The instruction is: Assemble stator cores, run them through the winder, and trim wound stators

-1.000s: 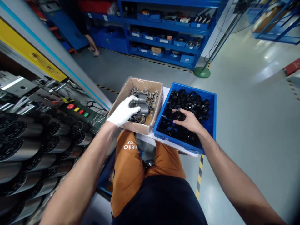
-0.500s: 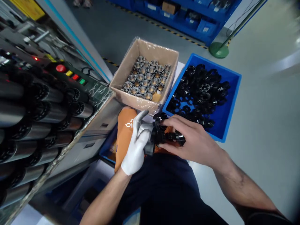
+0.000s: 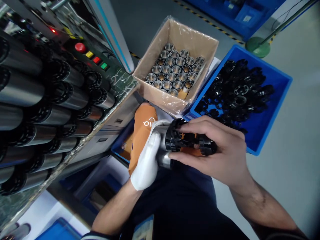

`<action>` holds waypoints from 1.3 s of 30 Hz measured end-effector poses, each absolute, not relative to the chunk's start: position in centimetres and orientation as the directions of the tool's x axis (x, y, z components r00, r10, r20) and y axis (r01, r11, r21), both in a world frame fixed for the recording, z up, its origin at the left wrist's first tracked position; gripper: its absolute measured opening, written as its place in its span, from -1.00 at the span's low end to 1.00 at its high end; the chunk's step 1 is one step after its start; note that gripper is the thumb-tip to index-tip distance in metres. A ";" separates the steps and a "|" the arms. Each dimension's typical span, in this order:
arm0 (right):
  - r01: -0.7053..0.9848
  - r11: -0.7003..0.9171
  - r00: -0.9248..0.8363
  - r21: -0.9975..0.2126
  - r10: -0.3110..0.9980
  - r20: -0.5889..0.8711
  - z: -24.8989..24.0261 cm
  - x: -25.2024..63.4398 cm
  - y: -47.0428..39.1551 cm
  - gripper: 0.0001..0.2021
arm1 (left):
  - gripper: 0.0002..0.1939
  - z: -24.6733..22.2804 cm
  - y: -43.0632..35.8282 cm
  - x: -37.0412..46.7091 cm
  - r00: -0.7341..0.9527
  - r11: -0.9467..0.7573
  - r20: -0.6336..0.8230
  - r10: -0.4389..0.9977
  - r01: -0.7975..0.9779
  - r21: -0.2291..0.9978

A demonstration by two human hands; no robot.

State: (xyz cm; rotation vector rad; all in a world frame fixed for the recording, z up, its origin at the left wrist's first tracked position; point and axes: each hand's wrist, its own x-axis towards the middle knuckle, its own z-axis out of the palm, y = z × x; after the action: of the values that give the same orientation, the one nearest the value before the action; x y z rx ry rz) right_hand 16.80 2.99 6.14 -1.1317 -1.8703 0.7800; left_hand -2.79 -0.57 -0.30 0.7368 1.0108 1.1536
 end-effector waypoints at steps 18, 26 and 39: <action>0.351 0.365 -0.231 -0.862 0.926 0.298 4.9 16.1 2.3 -0.56 | -0.58 -0.7 -1.5 -3.8 0.084 0.135 -0.114 0.990 -0.316 0.939; 0.358 0.443 -0.248 -0.822 0.894 0.373 4.4 16.0 2.0 -0.54 | -0.56 -0.5 -1.4 -4.7 0.168 0.115 -0.081 0.982 -0.203 0.972; 0.370 0.423 -0.326 -0.827 0.893 0.311 5.0 16.1 0.7 -0.81 | -0.36 3.1 1.6 -2.5 -0.154 0.332 -0.479 0.864 -0.540 0.773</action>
State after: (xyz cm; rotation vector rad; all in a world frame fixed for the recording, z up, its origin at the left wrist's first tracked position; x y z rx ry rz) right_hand 16.13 0.73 5.02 -1.0743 -1.8868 0.8349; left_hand -2.49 1.61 3.14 0.3584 1.1841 1.2737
